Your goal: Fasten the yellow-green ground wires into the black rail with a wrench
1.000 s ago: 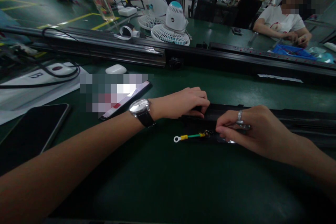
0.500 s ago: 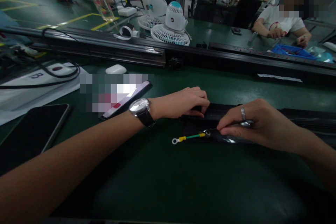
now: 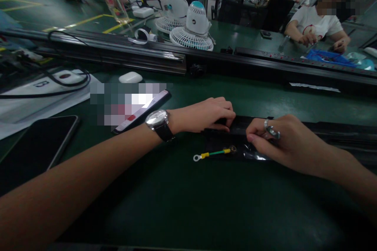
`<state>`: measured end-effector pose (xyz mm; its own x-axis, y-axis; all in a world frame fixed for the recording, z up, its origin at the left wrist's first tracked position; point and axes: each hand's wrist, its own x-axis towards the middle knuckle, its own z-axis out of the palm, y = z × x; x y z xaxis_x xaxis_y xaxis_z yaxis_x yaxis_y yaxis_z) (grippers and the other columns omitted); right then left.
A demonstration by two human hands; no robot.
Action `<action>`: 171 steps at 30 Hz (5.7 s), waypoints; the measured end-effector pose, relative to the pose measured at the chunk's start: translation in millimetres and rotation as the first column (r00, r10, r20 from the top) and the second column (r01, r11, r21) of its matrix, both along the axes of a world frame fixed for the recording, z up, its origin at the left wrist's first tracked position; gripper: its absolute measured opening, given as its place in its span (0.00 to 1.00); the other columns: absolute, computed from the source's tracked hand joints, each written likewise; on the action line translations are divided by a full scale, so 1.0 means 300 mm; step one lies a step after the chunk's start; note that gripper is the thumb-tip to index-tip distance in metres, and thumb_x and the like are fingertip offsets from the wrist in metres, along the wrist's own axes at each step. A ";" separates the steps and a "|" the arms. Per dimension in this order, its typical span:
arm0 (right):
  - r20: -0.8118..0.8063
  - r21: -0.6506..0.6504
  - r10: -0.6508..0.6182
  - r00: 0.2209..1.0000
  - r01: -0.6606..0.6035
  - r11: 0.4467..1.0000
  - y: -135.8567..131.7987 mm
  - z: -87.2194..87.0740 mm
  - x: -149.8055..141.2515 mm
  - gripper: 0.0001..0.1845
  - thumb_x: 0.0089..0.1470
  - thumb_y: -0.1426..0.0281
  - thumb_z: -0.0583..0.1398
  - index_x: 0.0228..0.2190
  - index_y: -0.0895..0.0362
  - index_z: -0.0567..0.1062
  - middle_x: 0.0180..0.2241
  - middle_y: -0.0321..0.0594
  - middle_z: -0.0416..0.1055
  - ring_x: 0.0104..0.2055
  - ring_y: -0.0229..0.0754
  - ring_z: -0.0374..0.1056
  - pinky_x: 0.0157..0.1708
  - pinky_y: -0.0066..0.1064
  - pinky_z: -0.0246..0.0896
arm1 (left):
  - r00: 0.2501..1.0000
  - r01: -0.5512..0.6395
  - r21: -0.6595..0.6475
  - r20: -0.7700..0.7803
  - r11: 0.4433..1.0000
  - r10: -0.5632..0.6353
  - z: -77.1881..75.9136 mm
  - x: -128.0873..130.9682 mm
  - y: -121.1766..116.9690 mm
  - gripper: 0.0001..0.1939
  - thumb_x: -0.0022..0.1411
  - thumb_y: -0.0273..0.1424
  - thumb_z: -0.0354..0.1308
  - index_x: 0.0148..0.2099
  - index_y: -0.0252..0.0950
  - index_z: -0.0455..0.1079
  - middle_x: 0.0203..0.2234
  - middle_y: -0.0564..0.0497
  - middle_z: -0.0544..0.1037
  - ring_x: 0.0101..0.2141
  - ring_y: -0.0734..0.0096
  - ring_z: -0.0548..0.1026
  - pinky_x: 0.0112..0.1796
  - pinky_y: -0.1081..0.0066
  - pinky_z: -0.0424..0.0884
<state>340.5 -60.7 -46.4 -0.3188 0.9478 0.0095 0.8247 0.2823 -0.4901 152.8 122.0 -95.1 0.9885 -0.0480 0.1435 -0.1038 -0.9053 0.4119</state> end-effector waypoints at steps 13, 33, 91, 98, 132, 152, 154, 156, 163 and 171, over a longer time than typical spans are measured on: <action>-0.173 -0.243 -0.125 0.977 0.080 0.967 0.001 0.007 0.045 0.16 0.59 0.54 0.68 0.41 0.52 0.83 0.31 0.37 0.84 0.30 0.43 0.80 0.26 0.29 0.69 | 1.000 0.009 -0.023 0.029 1.000 -0.008 -0.013 0.001 0.005 0.03 0.69 0.32 0.63 0.41 0.39 0.73 0.45 0.48 0.76 0.45 0.62 0.70 0.46 0.64 0.63; -0.183 -0.172 -0.023 0.983 -0.009 0.985 -0.002 -0.001 0.004 0.09 0.59 0.62 0.69 0.41 0.50 0.84 0.38 0.32 0.84 0.34 0.36 0.78 0.33 0.25 0.69 | 1.000 0.012 -0.010 0.013 1.000 -0.012 -0.004 -0.003 0.002 0.01 0.69 0.31 0.63 0.42 0.39 0.74 0.45 0.48 0.75 0.46 0.61 0.70 0.47 0.64 0.63; -0.143 -0.023 -0.013 0.990 0.009 1.000 0.005 0.010 0.038 0.09 0.62 0.61 0.66 0.37 0.52 0.84 0.30 0.34 0.82 0.27 0.39 0.77 0.24 0.27 0.65 | 1.000 0.015 -0.013 0.016 1.000 -0.015 -0.005 -0.003 0.001 0.02 0.69 0.31 0.62 0.42 0.38 0.74 0.45 0.47 0.75 0.46 0.61 0.70 0.47 0.64 0.64; -0.154 0.091 0.077 0.985 -0.063 0.994 0.005 0.002 0.018 0.06 0.62 0.65 0.67 0.40 0.52 0.83 0.32 0.31 0.83 0.27 0.32 0.75 0.27 0.23 0.66 | 1.000 0.021 -0.010 0.002 1.000 -0.021 -0.001 -0.002 0.001 0.03 0.70 0.31 0.62 0.42 0.38 0.74 0.45 0.47 0.75 0.46 0.61 0.70 0.47 0.64 0.64; -0.127 0.008 0.124 0.984 -0.124 0.992 0.014 -0.028 0.023 0.05 0.64 0.67 0.65 0.42 0.52 0.82 0.35 0.34 0.82 0.31 0.36 0.77 0.30 0.26 0.68 | 0.973 -0.056 0.059 0.227 0.997 0.041 0.095 -0.019 -0.038 0.09 0.74 0.30 0.54 0.47 0.39 0.76 0.52 0.45 0.73 0.54 0.56 0.68 0.56 0.58 0.63; -0.180 -0.097 0.178 0.967 -0.198 0.976 0.014 -0.014 0.028 0.09 0.68 0.68 0.62 0.47 0.52 0.80 0.41 0.34 0.81 0.40 0.35 0.77 0.39 0.25 0.68 | 0.995 0.051 -0.032 0.082 0.998 -0.048 0.058 -0.032 -0.136 0.04 0.69 0.29 0.62 0.44 0.41 0.78 0.50 0.46 0.75 0.53 0.57 0.69 0.55 0.59 0.63; -0.184 -0.115 0.177 0.967 -0.200 0.973 0.014 -0.009 0.027 0.10 0.68 0.69 0.61 0.48 0.53 0.80 0.42 0.34 0.81 0.40 0.36 0.76 0.40 0.26 0.68 | 0.994 0.046 -0.025 0.103 0.999 -0.044 0.053 -0.027 -0.139 0.05 0.69 0.27 0.62 0.44 0.40 0.78 0.49 0.46 0.76 0.53 0.57 0.69 0.54 0.59 0.64; -0.192 -0.126 0.177 0.965 -0.203 0.971 0.014 -0.004 0.026 0.10 0.69 0.69 0.60 0.49 0.53 0.80 0.42 0.34 0.81 0.40 0.37 0.76 0.40 0.27 0.67 | 0.992 0.050 -0.023 0.118 0.999 -0.047 0.052 -0.024 -0.142 0.05 0.68 0.26 0.62 0.44 0.39 0.78 0.49 0.45 0.76 0.53 0.56 0.69 0.53 0.59 0.64; -0.214 -0.150 0.163 0.963 -0.197 0.969 0.020 0.010 0.024 0.11 0.69 0.69 0.59 0.48 0.51 0.81 0.40 0.36 0.81 0.38 0.38 0.76 0.37 0.29 0.68 | 0.994 0.040 -0.040 0.101 0.998 -0.036 0.066 -0.027 -0.147 0.04 0.68 0.27 0.63 0.42 0.39 0.78 0.48 0.46 0.76 0.54 0.57 0.69 0.54 0.59 0.63; -0.262 -0.214 0.171 0.950 -0.229 0.950 0.044 -0.017 0.060 0.13 0.70 0.70 0.57 0.50 0.52 0.80 0.36 0.36 0.79 0.34 0.38 0.75 0.33 0.28 0.67 | 0.996 0.034 -0.043 0.087 0.999 -0.030 0.063 -0.024 -0.147 0.03 0.68 0.27 0.63 0.39 0.38 0.78 0.48 0.44 0.75 0.53 0.56 0.68 0.54 0.59 0.63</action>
<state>358.5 -47.4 -51.4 -0.5183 0.8481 -0.1099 0.6142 0.2797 -0.7379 145.7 78.0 -76.3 0.9703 -0.0709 0.2312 -0.1693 -0.8820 0.4398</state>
